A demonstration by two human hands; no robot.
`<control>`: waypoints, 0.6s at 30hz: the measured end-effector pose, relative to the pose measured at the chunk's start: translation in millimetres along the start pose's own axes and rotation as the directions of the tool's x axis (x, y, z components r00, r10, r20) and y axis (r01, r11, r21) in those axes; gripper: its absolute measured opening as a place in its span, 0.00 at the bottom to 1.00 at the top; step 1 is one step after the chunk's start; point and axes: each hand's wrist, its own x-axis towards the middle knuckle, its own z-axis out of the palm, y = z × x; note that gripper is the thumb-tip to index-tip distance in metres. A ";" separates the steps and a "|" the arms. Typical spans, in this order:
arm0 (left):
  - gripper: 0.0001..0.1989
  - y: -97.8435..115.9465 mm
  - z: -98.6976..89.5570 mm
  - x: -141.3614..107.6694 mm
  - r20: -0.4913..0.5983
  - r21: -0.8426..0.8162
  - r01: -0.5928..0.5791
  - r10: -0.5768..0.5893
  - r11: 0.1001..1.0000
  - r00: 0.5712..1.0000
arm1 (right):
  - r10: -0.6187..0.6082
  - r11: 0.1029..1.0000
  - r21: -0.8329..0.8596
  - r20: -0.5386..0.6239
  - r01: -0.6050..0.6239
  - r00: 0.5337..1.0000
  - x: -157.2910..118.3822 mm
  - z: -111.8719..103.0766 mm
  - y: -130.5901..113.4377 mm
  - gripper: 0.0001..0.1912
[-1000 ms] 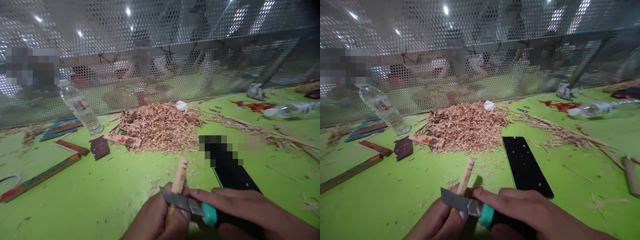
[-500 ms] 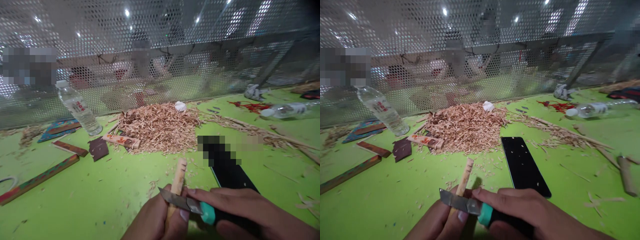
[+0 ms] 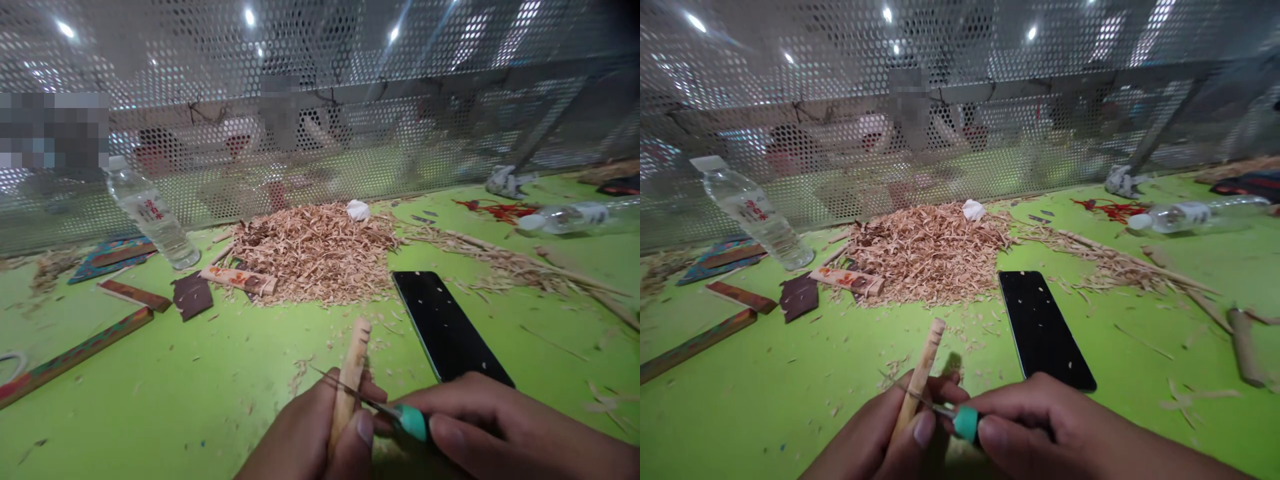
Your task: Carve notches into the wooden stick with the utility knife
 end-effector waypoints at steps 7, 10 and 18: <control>0.27 -6.5 -6.0 5.5 0.113 0.014 -0.055 0.053 0.998 0.992 | 0.159 0.928 0.335 0.047 -0.166 0.986 -5.9 3.2 -8.8 0.38; 0.28 -4.4 -8.1 4.9 0.122 -0.013 -0.040 0.041 0.999 0.992 | 0.194 0.923 0.349 -0.056 -0.163 0.979 -12.7 0.8 -11.7 0.39; 0.26 -15.0 -7.0 6.3 0.113 -0.025 -0.052 0.054 0.998 0.992 | -0.118 0.989 -0.123 -0.340 0.080 0.933 -15.3 0.0 -5.2 0.30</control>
